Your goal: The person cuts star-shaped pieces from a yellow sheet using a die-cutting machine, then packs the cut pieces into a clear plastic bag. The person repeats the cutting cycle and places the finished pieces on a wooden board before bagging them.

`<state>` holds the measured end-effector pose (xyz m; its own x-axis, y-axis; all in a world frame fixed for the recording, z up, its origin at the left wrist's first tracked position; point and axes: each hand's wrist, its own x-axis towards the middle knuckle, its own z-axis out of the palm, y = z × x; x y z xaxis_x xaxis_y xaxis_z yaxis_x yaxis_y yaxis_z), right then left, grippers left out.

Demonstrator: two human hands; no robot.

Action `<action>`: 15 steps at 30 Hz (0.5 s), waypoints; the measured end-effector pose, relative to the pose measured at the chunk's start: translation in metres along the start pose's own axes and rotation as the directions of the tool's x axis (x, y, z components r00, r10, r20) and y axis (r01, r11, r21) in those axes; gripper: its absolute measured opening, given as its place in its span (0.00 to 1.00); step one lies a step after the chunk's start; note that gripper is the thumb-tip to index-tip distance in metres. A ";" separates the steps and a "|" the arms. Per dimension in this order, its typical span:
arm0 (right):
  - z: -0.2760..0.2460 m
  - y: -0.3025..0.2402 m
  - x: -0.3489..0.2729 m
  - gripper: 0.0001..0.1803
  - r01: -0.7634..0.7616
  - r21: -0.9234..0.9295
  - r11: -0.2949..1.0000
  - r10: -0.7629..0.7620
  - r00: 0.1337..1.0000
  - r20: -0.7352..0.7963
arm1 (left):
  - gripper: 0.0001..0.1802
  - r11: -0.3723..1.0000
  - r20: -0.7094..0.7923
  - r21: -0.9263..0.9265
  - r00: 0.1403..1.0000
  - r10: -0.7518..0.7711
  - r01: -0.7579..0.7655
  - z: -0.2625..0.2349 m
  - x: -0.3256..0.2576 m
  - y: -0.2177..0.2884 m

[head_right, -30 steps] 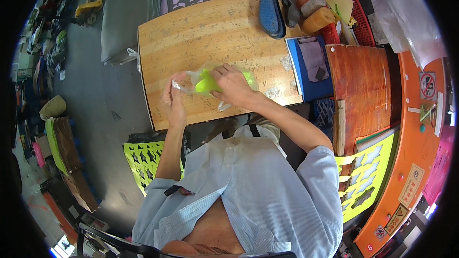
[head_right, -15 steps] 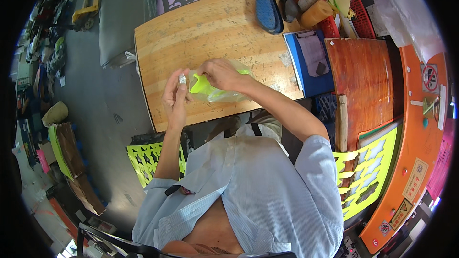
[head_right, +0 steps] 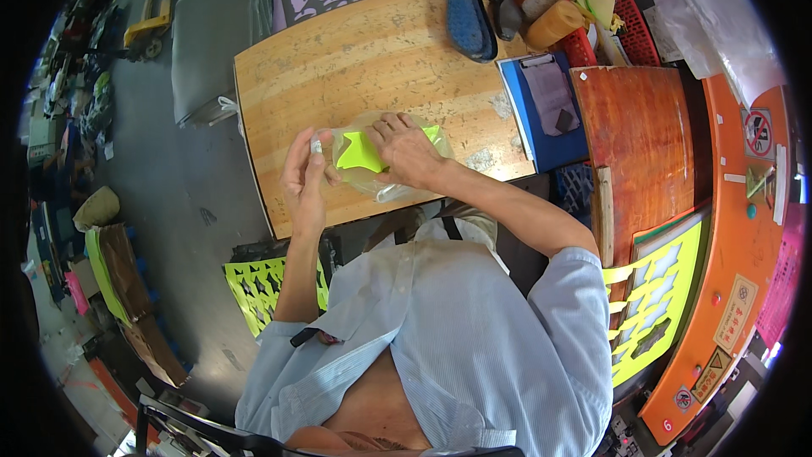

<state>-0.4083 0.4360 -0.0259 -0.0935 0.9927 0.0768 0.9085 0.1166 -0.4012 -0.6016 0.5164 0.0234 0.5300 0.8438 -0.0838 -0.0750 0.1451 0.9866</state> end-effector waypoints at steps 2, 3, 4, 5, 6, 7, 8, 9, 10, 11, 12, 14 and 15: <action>-0.006 0.001 -0.002 0.47 0.011 0.004 1.000 -0.011 1.000 0.027 | 0.25 1.000 0.015 0.004 1.000 -0.005 0.005 0.000 -0.001 0.000; -0.011 0.001 -0.005 0.45 0.024 -0.010 1.000 -0.024 0.999 -0.033 | 0.25 1.000 0.030 0.006 1.000 0.003 -0.004 0.001 -0.002 0.000; -0.018 -0.001 -0.011 0.44 0.018 -0.030 0.999 -0.020 0.997 -0.068 | 0.25 1.000 0.037 0.011 0.999 0.004 -0.005 0.002 -0.003 0.000; -0.026 -0.004 -0.018 0.43 0.052 -0.026 0.998 -0.055 0.991 -0.124 | 0.26 1.000 0.052 0.016 0.999 0.009 -0.009 0.003 -0.004 0.000; -0.033 -0.007 -0.026 0.42 -0.049 0.052 0.997 0.054 0.993 -0.103 | 0.26 1.000 0.032 0.003 1.000 -0.002 0.002 0.004 -0.006 0.000; -0.042 -0.009 -0.038 0.42 -0.108 0.153 0.982 0.124 0.988 -0.096 | 0.27 1.000 0.018 -0.010 1.000 -0.010 0.010 0.004 -0.007 0.000; -0.048 -0.012 -0.049 0.42 -0.188 0.243 0.952 0.211 0.975 -0.075 | 0.27 0.999 -0.001 -0.021 1.000 -0.025 0.025 0.005 -0.009 0.000; -0.052 -0.019 -0.061 0.36 -0.191 0.194 0.962 0.220 0.966 -0.137 | 0.28 1.000 -0.005 -0.022 1.000 -0.018 0.018 0.006 -0.011 0.000; -0.052 -0.024 -0.070 0.35 -0.133 0.115 0.984 0.148 0.981 -0.127 | 0.28 1.000 -0.004 -0.013 1.000 -0.020 0.020 0.007 -0.013 0.000; -0.048 -0.031 -0.078 0.34 -0.106 0.044 0.993 0.111 0.985 -0.135 | 0.29 1.000 -0.001 -0.003 1.000 -0.028 0.028 0.009 -0.014 -0.001; -0.044 -0.035 -0.083 0.33 -0.051 -0.036 0.998 0.044 0.985 -0.166 | 0.29 1.000 0.008 0.001 1.000 -0.024 0.024 0.010 -0.015 -0.001; -0.031 -0.040 -0.088 0.26 -0.101 -0.042 0.994 0.095 0.988 -0.124 | 0.30 1.000 -0.010 0.002 0.999 -0.030 0.030 0.012 -0.017 -0.003; -0.026 -0.041 -0.090 0.25 -0.133 -0.026 0.991 0.131 0.987 -0.093 | 0.28 1.000 -0.026 0.011 0.999 -0.022 0.022 0.012 -0.018 -0.004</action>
<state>-0.4268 0.3415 0.0072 0.0644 0.9920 0.1086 0.9230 -0.0178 -0.3844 -0.6003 0.4943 0.0221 0.5098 0.8534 -0.1086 -0.0538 0.1577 0.9860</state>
